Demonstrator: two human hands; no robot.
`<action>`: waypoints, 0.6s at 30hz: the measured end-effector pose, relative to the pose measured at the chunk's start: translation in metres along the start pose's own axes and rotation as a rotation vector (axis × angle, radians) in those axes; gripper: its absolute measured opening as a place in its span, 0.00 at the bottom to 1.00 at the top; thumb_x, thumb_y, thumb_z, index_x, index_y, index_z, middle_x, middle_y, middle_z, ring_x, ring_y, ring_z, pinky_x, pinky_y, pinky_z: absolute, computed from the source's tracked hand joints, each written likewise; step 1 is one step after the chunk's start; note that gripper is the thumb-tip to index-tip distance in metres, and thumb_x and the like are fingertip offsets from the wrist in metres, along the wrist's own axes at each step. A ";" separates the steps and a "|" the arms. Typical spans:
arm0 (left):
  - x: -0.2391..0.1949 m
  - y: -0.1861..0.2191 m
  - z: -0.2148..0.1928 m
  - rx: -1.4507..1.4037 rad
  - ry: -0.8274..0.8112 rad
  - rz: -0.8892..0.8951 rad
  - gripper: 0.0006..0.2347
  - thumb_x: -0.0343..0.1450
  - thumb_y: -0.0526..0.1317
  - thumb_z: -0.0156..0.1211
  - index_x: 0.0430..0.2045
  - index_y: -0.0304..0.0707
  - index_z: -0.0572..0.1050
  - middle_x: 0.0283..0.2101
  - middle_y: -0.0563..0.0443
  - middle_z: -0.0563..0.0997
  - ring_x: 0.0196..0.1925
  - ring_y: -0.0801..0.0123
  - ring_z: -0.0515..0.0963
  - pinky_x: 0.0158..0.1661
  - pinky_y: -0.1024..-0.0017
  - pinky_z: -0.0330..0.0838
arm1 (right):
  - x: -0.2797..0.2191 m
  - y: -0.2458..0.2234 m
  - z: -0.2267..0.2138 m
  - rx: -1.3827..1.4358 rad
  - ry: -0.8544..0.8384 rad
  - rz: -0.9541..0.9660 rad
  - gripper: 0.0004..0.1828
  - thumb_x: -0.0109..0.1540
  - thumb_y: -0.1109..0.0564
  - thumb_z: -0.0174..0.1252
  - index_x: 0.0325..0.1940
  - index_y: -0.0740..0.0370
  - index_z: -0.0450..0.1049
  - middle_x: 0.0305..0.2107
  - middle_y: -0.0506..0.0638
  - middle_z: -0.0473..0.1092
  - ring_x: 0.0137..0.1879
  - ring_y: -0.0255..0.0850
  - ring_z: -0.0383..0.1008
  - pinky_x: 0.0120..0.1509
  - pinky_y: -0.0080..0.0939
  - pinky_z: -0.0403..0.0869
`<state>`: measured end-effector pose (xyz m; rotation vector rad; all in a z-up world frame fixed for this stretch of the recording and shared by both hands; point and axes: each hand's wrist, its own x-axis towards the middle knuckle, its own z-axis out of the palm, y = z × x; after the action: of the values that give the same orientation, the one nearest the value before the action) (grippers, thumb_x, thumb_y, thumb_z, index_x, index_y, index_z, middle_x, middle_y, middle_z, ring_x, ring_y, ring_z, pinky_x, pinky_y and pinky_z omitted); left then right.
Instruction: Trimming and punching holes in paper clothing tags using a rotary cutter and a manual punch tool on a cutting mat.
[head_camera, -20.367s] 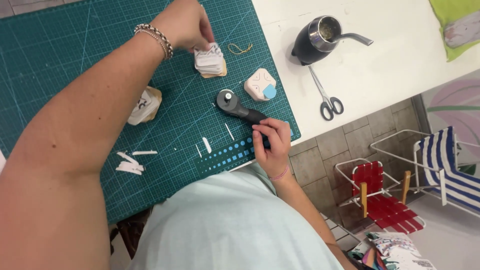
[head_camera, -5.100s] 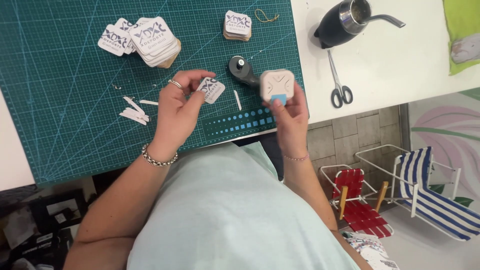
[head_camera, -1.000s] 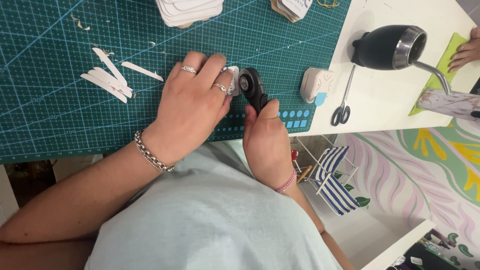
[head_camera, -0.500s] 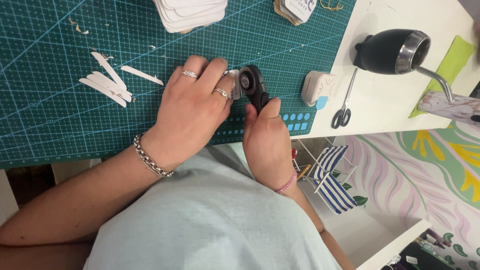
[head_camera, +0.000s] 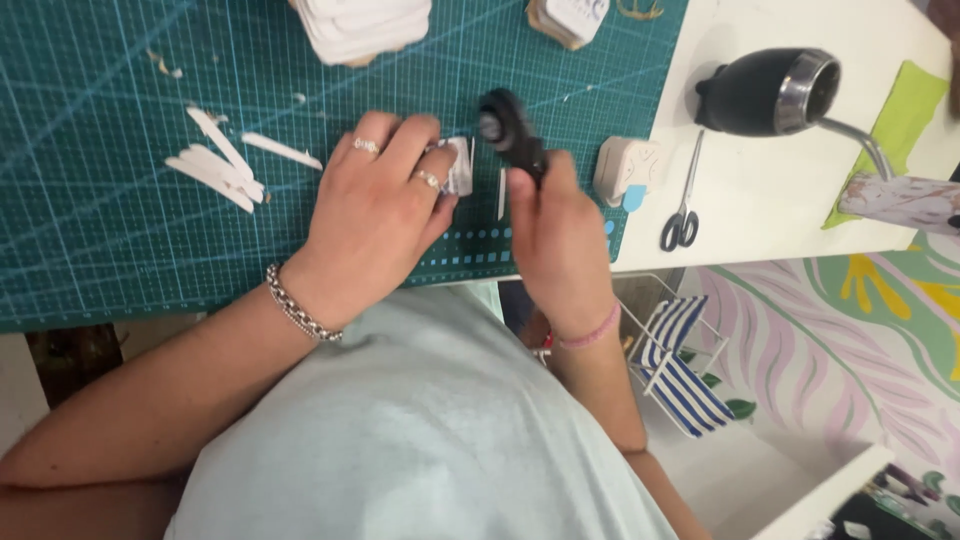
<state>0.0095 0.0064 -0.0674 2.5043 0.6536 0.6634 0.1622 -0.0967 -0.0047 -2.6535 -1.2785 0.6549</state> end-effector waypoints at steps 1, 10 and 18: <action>0.002 -0.002 0.001 0.010 0.010 0.011 0.15 0.64 0.40 0.71 0.42 0.38 0.75 0.48 0.51 0.72 0.45 0.57 0.69 0.40 0.64 0.69 | 0.001 0.003 -0.004 0.005 0.016 -0.007 0.13 0.71 0.49 0.43 0.43 0.62 0.58 0.23 0.63 0.70 0.27 0.68 0.68 0.28 0.60 0.62; 0.003 0.004 0.001 -0.048 -0.011 -0.005 0.19 0.64 0.39 0.71 0.46 0.32 0.74 0.46 0.43 0.70 0.43 0.53 0.69 0.42 0.60 0.70 | -0.002 0.038 0.014 0.066 0.323 -0.242 0.19 0.72 0.60 0.43 0.66 0.68 0.58 0.51 0.65 0.59 0.50 0.60 0.68 0.53 0.53 0.70; 0.015 0.008 -0.003 -0.065 -0.104 -0.016 0.21 0.58 0.37 0.75 0.41 0.28 0.73 0.43 0.38 0.71 0.47 0.46 0.73 0.45 0.56 0.67 | 0.007 0.063 0.039 -0.030 0.535 -0.236 0.28 0.60 0.57 0.65 0.63 0.62 0.66 0.42 0.56 0.65 0.50 0.56 0.70 0.56 0.54 0.71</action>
<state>0.0215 0.0095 -0.0557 2.4522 0.6037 0.5360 0.1940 -0.1342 -0.0601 -2.3954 -1.3928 -0.1055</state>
